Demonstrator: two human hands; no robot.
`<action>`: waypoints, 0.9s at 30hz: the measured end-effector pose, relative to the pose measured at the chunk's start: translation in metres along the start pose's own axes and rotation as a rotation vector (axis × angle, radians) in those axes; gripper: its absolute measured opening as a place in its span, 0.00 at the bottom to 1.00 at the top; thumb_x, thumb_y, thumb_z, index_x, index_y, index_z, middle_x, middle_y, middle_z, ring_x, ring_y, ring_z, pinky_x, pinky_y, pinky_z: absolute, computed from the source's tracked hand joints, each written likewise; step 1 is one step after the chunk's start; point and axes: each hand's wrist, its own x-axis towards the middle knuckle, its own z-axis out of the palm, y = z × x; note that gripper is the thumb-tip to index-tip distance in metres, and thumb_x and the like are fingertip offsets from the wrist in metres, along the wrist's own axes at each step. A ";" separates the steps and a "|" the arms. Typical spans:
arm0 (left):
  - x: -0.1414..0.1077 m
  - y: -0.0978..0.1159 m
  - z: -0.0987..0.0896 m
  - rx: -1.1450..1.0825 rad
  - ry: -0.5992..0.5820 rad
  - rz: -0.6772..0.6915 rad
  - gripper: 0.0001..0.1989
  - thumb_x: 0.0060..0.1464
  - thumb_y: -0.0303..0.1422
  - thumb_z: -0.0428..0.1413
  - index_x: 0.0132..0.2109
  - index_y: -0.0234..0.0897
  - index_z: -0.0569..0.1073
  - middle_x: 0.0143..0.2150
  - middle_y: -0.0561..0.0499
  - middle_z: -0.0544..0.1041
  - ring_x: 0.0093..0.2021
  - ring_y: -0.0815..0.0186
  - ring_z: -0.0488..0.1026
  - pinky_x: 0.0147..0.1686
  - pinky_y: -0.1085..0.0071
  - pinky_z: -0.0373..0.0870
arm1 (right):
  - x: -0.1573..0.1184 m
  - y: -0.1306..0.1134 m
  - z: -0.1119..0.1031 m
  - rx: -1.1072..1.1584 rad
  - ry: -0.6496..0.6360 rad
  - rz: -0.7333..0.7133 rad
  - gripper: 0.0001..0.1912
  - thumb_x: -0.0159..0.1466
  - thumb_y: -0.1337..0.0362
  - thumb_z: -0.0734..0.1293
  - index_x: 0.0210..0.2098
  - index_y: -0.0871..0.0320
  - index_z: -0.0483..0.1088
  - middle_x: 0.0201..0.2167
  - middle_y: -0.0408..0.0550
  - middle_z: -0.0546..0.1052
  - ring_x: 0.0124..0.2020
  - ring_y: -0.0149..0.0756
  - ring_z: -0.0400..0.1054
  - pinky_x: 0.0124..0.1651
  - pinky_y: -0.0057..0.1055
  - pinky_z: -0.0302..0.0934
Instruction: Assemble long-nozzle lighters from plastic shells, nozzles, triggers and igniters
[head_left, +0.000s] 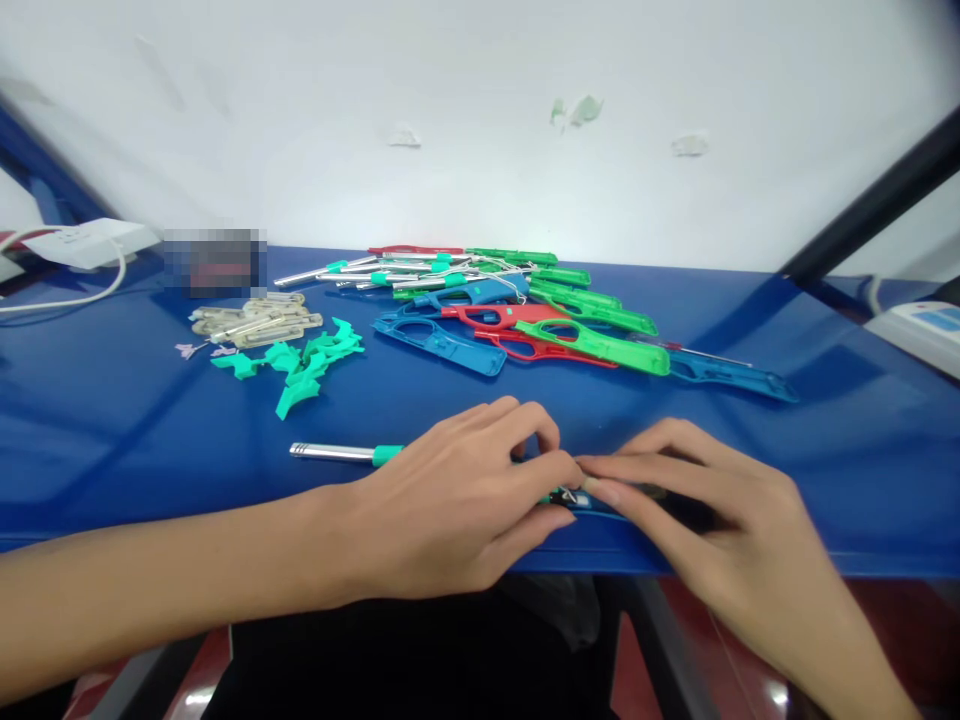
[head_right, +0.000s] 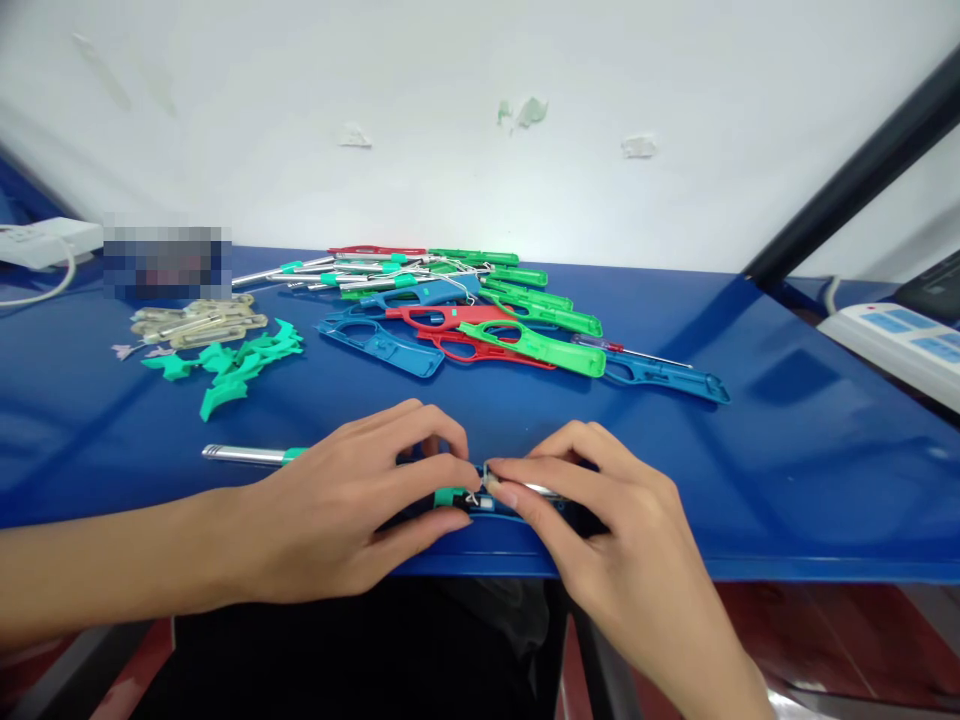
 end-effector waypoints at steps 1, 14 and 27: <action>0.000 0.000 0.000 -0.004 -0.002 -0.003 0.10 0.74 0.33 0.53 0.51 0.34 0.77 0.52 0.42 0.75 0.45 0.61 0.73 0.49 0.63 0.75 | 0.000 0.000 0.000 -0.002 -0.001 0.003 0.07 0.71 0.57 0.72 0.46 0.42 0.85 0.40 0.44 0.81 0.38 0.36 0.77 0.39 0.33 0.71; -0.001 0.001 -0.001 -0.019 -0.017 -0.032 0.09 0.73 0.33 0.54 0.51 0.35 0.76 0.52 0.43 0.74 0.45 0.60 0.74 0.48 0.62 0.75 | -0.002 0.000 0.003 -0.061 0.043 -0.013 0.06 0.72 0.59 0.72 0.44 0.43 0.83 0.41 0.41 0.81 0.40 0.35 0.77 0.42 0.32 0.69; 0.000 0.003 -0.001 -0.049 -0.004 -0.063 0.08 0.72 0.33 0.55 0.54 0.36 0.72 0.54 0.43 0.73 0.48 0.59 0.75 0.50 0.61 0.76 | -0.004 0.001 0.005 -0.084 0.082 -0.035 0.07 0.73 0.62 0.70 0.47 0.41 0.80 0.42 0.40 0.79 0.42 0.35 0.75 0.44 0.34 0.66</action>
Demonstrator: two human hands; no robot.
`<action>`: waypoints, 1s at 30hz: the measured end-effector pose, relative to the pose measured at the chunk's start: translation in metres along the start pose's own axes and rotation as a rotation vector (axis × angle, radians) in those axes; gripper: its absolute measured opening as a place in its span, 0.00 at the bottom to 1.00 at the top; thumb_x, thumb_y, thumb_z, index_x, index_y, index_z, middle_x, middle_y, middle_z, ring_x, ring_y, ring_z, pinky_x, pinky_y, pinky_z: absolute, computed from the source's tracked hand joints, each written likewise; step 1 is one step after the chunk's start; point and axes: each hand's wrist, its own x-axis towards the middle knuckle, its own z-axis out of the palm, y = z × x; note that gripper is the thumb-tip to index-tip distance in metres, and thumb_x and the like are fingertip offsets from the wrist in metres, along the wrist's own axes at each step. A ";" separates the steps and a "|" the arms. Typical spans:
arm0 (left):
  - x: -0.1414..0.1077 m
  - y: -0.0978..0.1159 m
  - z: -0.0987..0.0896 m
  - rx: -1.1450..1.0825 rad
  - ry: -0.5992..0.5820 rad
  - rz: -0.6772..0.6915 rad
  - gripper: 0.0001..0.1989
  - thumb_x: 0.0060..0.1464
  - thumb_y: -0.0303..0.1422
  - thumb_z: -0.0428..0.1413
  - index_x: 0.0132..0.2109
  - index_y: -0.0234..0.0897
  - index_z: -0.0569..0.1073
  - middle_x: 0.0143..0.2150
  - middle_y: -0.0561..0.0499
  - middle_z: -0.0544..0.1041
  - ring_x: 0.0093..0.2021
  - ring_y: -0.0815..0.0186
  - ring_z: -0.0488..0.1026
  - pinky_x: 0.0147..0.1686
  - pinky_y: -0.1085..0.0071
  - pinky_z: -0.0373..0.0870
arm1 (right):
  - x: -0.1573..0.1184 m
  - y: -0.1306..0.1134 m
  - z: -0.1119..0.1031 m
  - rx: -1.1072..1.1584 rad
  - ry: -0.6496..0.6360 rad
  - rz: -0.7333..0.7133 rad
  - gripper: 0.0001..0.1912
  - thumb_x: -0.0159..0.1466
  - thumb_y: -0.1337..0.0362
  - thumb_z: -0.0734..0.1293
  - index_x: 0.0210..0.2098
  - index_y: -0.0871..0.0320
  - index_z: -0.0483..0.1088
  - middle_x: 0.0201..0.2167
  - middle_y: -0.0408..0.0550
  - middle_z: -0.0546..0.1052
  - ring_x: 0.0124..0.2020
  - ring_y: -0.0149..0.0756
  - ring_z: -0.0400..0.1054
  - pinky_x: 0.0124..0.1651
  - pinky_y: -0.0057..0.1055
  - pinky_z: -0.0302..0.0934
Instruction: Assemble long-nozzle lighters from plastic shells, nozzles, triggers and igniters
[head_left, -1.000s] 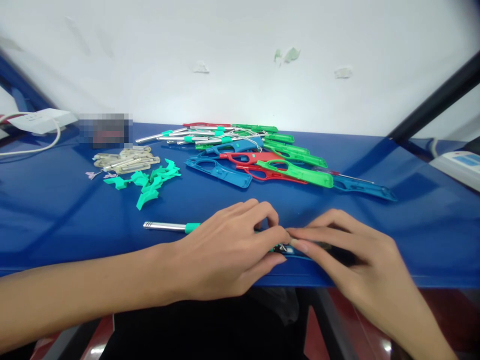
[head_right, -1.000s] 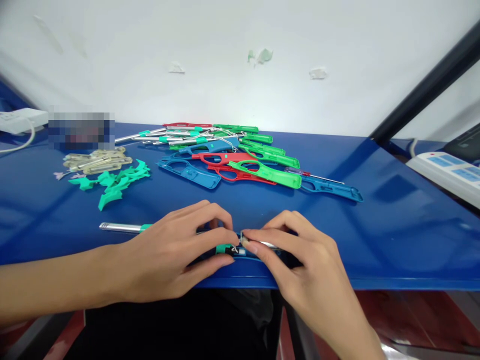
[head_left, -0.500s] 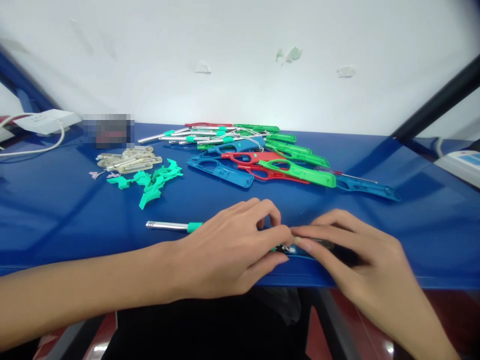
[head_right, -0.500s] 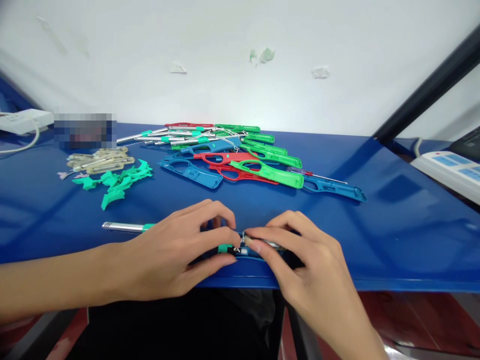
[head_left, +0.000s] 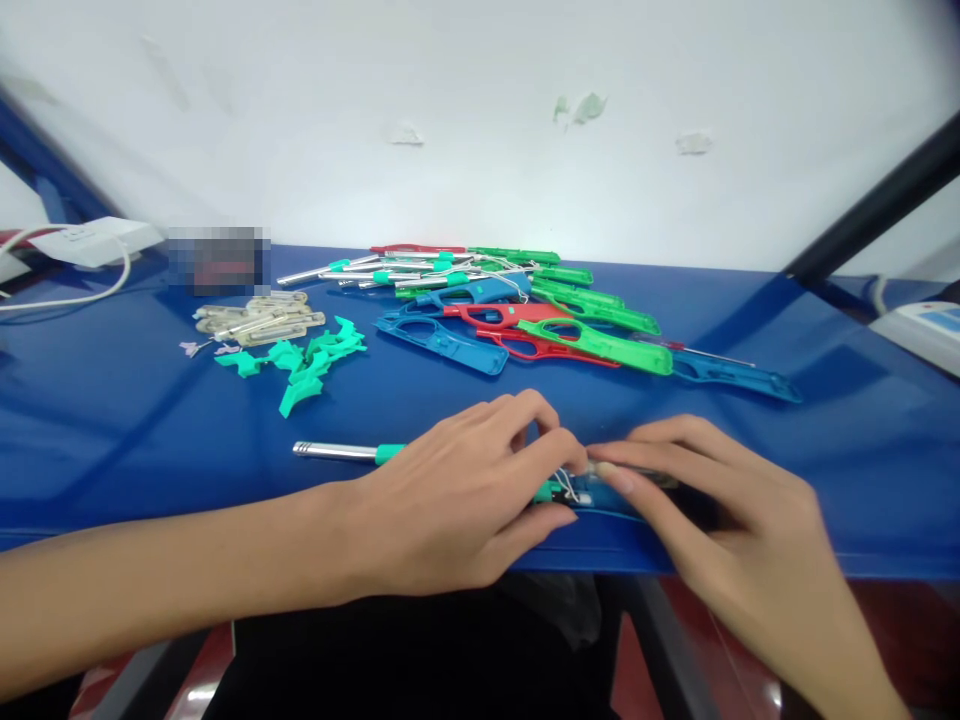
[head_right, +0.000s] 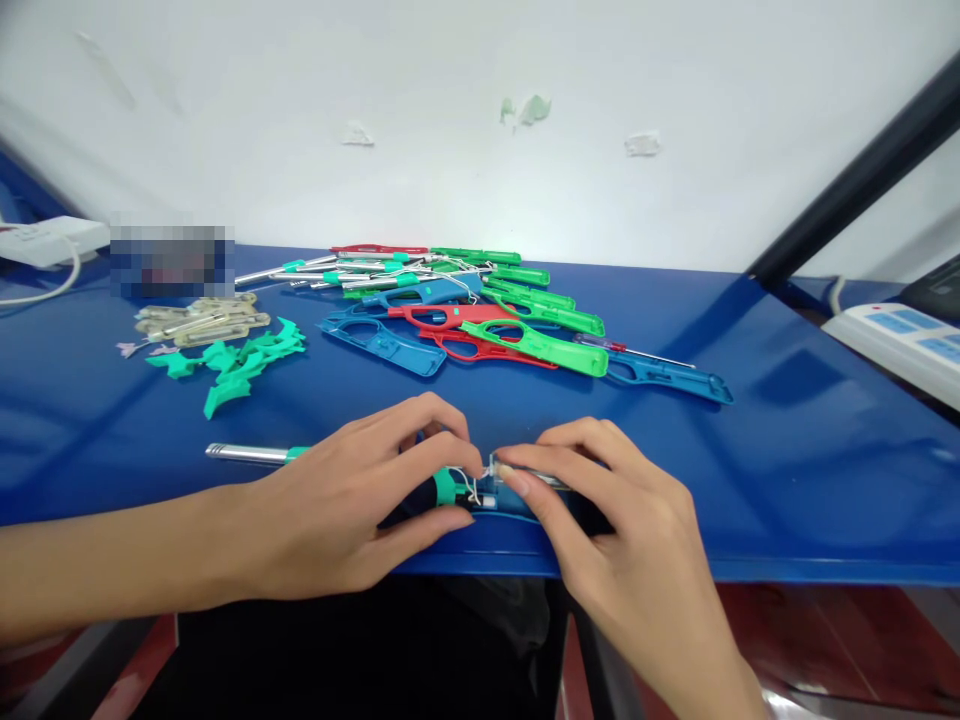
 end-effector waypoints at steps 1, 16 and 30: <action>0.000 0.000 0.000 0.000 -0.001 0.001 0.08 0.72 0.33 0.56 0.54 0.36 0.72 0.54 0.43 0.73 0.48 0.59 0.75 0.50 0.61 0.76 | 0.000 0.000 0.000 0.000 0.001 0.000 0.07 0.73 0.62 0.71 0.47 0.41 0.80 0.43 0.40 0.79 0.42 0.35 0.75 0.44 0.34 0.66; 0.000 0.000 0.000 -0.024 0.012 -0.023 0.09 0.70 0.33 0.58 0.54 0.34 0.72 0.51 0.45 0.72 0.46 0.60 0.73 0.46 0.63 0.75 | -0.002 0.000 0.000 0.001 -0.004 0.008 0.08 0.73 0.63 0.70 0.47 0.41 0.81 0.45 0.40 0.78 0.43 0.33 0.75 0.45 0.32 0.66; 0.000 -0.001 0.000 0.005 0.022 -0.001 0.09 0.70 0.33 0.59 0.53 0.34 0.74 0.52 0.44 0.71 0.42 0.61 0.72 0.41 0.65 0.73 | -0.001 0.000 0.001 -0.020 0.065 -0.034 0.08 0.74 0.64 0.70 0.47 0.42 0.80 0.43 0.39 0.78 0.42 0.31 0.74 0.46 0.31 0.65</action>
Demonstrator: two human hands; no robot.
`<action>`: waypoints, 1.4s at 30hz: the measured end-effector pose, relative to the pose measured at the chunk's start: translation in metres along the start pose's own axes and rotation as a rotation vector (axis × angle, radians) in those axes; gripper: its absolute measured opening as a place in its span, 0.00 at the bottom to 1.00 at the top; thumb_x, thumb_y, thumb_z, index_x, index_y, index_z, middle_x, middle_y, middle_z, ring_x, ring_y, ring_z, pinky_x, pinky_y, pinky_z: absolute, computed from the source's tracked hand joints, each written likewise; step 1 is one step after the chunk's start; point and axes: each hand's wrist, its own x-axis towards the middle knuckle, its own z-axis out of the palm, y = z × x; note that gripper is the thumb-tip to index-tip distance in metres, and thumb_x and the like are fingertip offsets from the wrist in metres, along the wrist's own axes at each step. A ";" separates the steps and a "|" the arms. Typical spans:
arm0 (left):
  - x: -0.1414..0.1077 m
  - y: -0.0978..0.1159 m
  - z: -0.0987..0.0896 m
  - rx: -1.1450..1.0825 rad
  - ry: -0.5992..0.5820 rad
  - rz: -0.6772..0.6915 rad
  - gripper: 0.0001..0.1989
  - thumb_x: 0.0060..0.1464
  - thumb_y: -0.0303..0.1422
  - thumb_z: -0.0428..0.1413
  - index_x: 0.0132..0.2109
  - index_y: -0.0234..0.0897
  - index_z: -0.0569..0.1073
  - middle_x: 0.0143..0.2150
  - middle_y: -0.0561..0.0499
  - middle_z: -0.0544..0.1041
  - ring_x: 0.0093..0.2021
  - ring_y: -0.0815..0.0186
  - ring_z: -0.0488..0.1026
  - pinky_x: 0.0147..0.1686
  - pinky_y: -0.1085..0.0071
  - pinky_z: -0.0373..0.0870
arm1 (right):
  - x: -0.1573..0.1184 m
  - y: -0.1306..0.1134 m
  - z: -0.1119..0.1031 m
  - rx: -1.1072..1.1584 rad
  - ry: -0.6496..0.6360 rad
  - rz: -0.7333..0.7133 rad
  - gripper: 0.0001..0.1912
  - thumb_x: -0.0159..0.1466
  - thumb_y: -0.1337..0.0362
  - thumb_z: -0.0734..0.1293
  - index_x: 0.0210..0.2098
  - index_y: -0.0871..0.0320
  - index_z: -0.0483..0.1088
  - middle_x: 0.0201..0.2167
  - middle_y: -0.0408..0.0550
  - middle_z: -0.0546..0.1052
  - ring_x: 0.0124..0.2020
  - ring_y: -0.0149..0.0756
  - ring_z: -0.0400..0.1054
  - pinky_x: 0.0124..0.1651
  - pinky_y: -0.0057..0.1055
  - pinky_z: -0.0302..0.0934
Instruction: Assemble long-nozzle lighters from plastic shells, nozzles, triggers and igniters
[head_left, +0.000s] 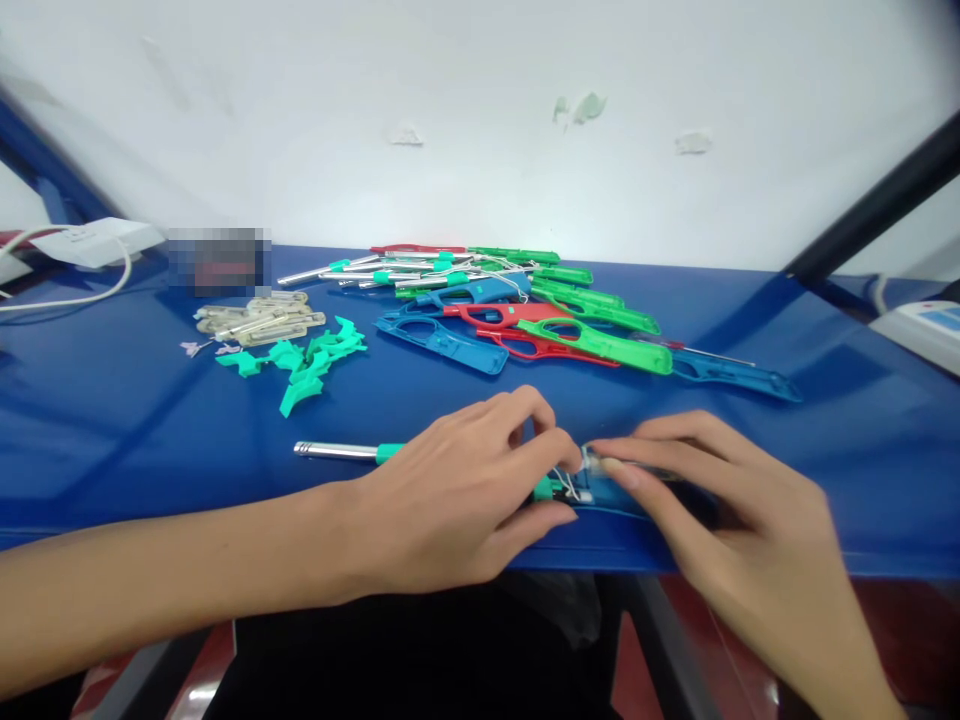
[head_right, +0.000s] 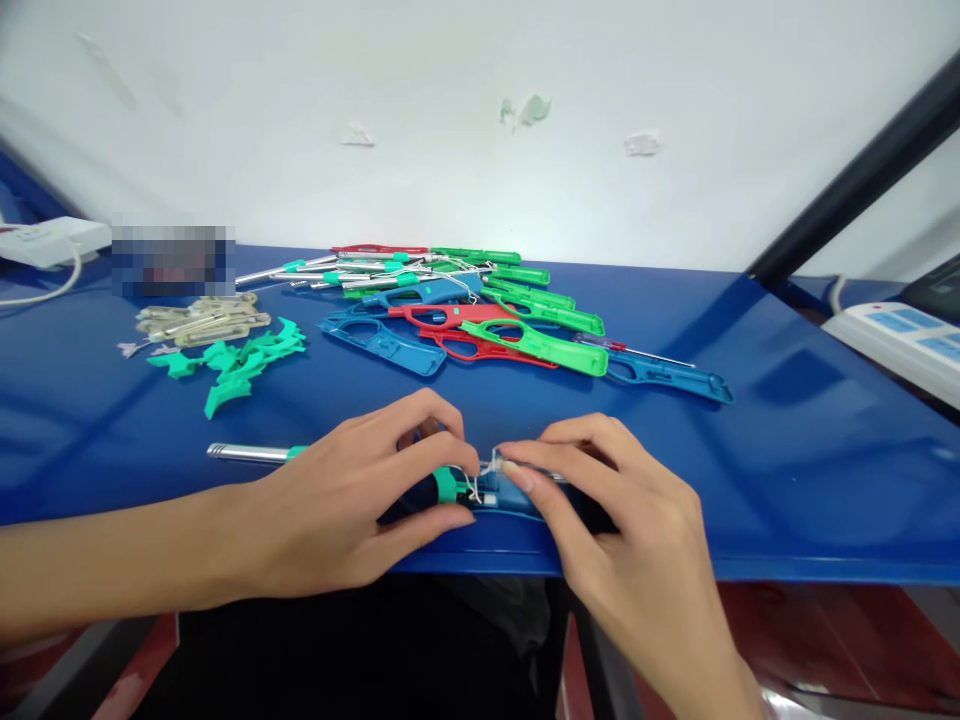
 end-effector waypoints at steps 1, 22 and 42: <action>0.000 0.000 0.000 0.001 0.002 -0.002 0.10 0.70 0.33 0.58 0.54 0.34 0.74 0.52 0.44 0.71 0.42 0.61 0.72 0.41 0.65 0.73 | 0.000 0.000 0.000 0.001 0.001 0.003 0.08 0.74 0.64 0.70 0.47 0.42 0.80 0.43 0.39 0.78 0.42 0.31 0.74 0.46 0.31 0.64; 0.000 -0.001 0.000 0.006 -0.032 -0.026 0.08 0.70 0.33 0.58 0.52 0.35 0.75 0.52 0.45 0.70 0.39 0.62 0.70 0.38 0.64 0.72 | 0.001 0.001 0.001 0.002 0.000 -0.002 0.08 0.74 0.64 0.70 0.47 0.42 0.80 0.43 0.38 0.78 0.42 0.30 0.74 0.46 0.30 0.65; 0.001 -0.001 -0.001 -0.010 -0.037 -0.029 0.09 0.70 0.32 0.58 0.54 0.35 0.73 0.53 0.44 0.69 0.41 0.62 0.71 0.39 0.64 0.73 | -0.001 -0.003 -0.001 0.033 -0.027 0.009 0.07 0.72 0.64 0.71 0.45 0.44 0.81 0.42 0.42 0.79 0.41 0.37 0.76 0.42 0.36 0.67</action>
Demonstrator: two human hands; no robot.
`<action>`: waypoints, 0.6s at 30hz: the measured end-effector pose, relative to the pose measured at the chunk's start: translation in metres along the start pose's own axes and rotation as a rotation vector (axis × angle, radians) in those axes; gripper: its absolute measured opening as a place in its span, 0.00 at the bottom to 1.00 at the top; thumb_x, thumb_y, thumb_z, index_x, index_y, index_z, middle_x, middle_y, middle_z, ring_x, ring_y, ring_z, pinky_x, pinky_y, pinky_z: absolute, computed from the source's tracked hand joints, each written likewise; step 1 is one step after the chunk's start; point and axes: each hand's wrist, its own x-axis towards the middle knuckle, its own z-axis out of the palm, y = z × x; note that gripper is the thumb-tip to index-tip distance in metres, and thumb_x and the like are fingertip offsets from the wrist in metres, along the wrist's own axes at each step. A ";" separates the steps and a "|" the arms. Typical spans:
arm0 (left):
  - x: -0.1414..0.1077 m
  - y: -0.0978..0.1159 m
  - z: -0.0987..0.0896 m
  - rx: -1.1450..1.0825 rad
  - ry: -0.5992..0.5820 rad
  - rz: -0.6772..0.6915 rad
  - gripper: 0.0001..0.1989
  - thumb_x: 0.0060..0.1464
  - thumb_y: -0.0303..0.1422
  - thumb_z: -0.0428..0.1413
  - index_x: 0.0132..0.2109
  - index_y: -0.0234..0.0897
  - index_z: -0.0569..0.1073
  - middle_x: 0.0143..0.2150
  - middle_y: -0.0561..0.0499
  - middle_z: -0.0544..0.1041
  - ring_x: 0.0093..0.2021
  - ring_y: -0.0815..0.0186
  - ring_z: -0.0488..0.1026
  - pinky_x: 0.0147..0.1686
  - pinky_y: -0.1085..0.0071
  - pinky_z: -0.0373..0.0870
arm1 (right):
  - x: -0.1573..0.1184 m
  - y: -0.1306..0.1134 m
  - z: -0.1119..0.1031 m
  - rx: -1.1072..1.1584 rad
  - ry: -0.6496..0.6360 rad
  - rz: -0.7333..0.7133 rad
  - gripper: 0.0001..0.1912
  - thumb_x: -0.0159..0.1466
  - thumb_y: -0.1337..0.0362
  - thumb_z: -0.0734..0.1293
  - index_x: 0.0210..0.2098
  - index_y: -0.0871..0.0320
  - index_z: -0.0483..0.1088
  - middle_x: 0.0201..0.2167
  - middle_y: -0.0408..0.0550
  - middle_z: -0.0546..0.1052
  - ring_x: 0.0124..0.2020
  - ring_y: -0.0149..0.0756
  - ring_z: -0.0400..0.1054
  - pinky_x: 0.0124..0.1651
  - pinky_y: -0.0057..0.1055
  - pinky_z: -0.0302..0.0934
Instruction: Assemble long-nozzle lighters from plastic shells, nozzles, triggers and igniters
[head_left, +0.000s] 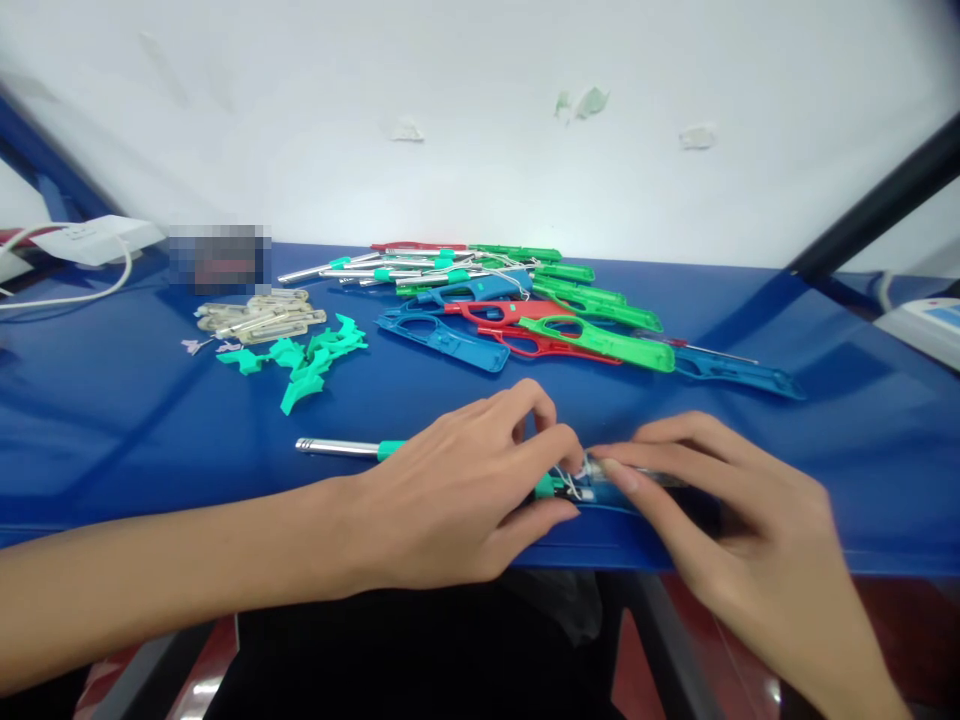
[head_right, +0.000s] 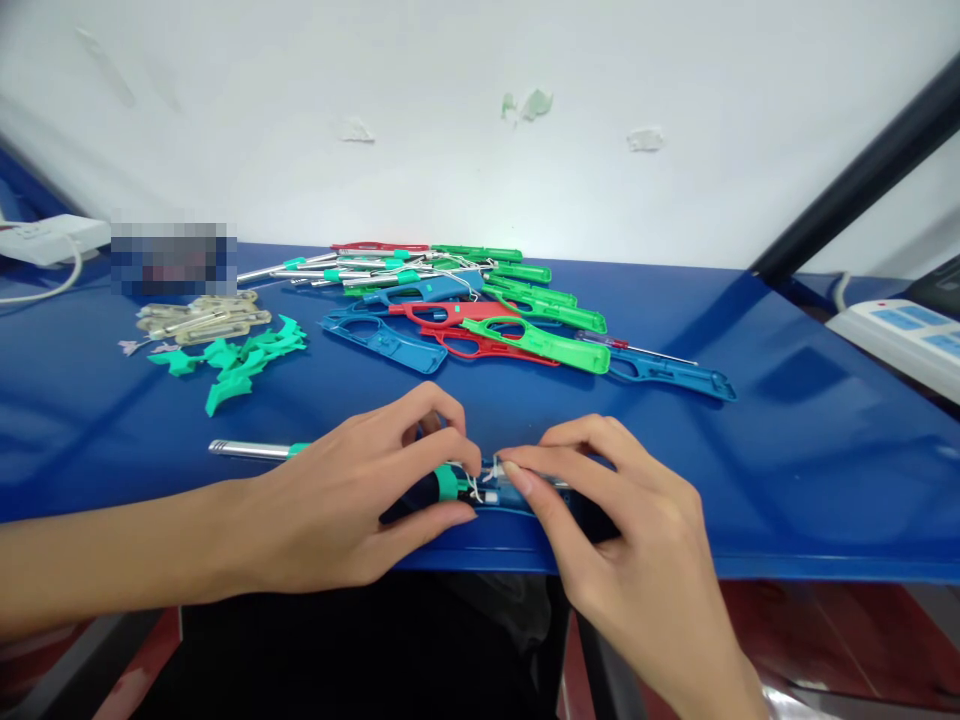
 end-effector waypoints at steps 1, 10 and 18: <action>0.000 0.000 0.000 -0.002 0.001 -0.001 0.09 0.70 0.32 0.58 0.54 0.35 0.73 0.53 0.44 0.69 0.41 0.62 0.71 0.39 0.63 0.73 | 0.000 0.000 0.000 -0.003 -0.006 -0.005 0.07 0.72 0.64 0.71 0.45 0.44 0.81 0.42 0.42 0.79 0.42 0.37 0.76 0.42 0.36 0.67; 0.000 0.001 -0.001 -0.009 -0.015 -0.005 0.09 0.71 0.33 0.57 0.53 0.34 0.74 0.52 0.44 0.70 0.41 0.61 0.71 0.40 0.63 0.73 | 0.001 0.002 0.001 -0.033 -0.039 -0.032 0.08 0.73 0.64 0.70 0.46 0.43 0.81 0.43 0.41 0.79 0.43 0.34 0.75 0.45 0.32 0.69; 0.000 0.001 -0.001 -0.010 -0.013 -0.019 0.08 0.71 0.34 0.57 0.53 0.35 0.74 0.52 0.43 0.71 0.43 0.61 0.72 0.41 0.64 0.74 | 0.002 0.002 0.000 -0.038 -0.037 -0.053 0.07 0.73 0.64 0.70 0.45 0.44 0.82 0.41 0.42 0.81 0.42 0.36 0.76 0.44 0.34 0.70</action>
